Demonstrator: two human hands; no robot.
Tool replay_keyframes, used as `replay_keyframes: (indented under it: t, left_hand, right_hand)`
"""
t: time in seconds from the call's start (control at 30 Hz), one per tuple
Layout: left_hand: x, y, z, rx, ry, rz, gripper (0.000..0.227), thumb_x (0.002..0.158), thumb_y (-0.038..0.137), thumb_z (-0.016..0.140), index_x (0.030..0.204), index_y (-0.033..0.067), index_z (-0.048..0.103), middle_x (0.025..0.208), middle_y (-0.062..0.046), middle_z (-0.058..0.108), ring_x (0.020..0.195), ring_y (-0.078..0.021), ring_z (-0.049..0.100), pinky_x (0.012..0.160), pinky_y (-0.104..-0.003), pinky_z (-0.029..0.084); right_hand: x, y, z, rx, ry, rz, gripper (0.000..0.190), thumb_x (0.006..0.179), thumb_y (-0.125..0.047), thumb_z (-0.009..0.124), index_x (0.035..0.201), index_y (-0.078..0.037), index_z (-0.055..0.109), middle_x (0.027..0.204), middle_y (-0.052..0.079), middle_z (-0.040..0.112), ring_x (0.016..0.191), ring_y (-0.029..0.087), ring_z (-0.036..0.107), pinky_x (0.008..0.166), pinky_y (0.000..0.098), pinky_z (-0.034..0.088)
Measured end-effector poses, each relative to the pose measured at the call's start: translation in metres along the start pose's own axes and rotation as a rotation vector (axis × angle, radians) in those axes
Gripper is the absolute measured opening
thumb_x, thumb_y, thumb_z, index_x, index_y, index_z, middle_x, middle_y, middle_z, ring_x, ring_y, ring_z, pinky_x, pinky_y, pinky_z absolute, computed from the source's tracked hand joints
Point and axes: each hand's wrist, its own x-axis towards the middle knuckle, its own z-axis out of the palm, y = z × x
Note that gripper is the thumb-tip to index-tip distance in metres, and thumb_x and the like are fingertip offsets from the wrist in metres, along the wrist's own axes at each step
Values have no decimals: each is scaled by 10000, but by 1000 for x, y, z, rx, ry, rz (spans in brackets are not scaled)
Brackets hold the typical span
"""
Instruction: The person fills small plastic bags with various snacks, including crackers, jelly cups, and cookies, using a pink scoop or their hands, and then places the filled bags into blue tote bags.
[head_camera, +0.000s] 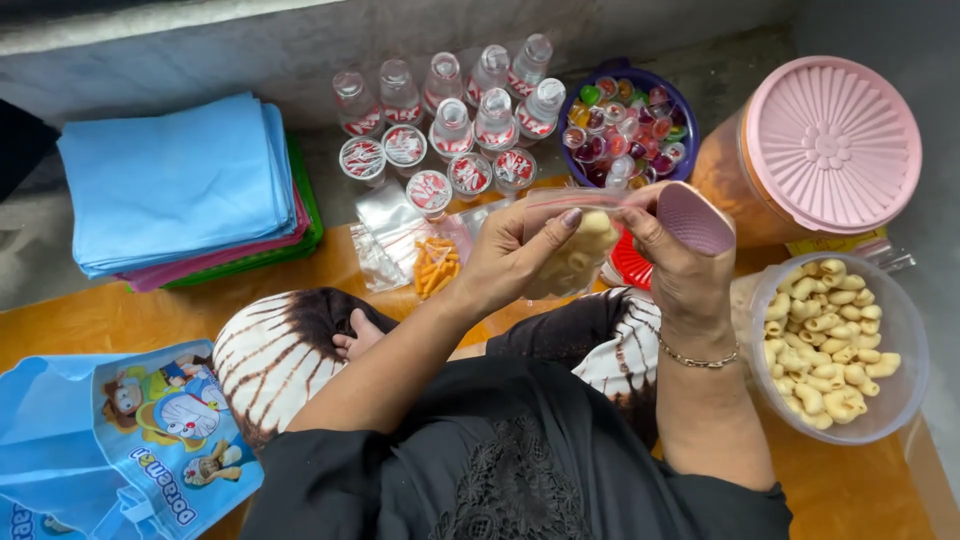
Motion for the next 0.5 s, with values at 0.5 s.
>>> replay_keyframes:
  t: [0.5]
  left_hand:
    - [-17, 39, -39, 74, 44, 24, 95, 922, 86, 773, 1005, 43, 788, 858, -69, 779, 902, -71, 660, 789, -266, 575]
  right_hand:
    - [-8, -13, 34, -121, -212, -95, 175, 893, -51, 800, 822, 33, 663, 812, 168, 636, 762, 165, 559, 739, 282, 423]
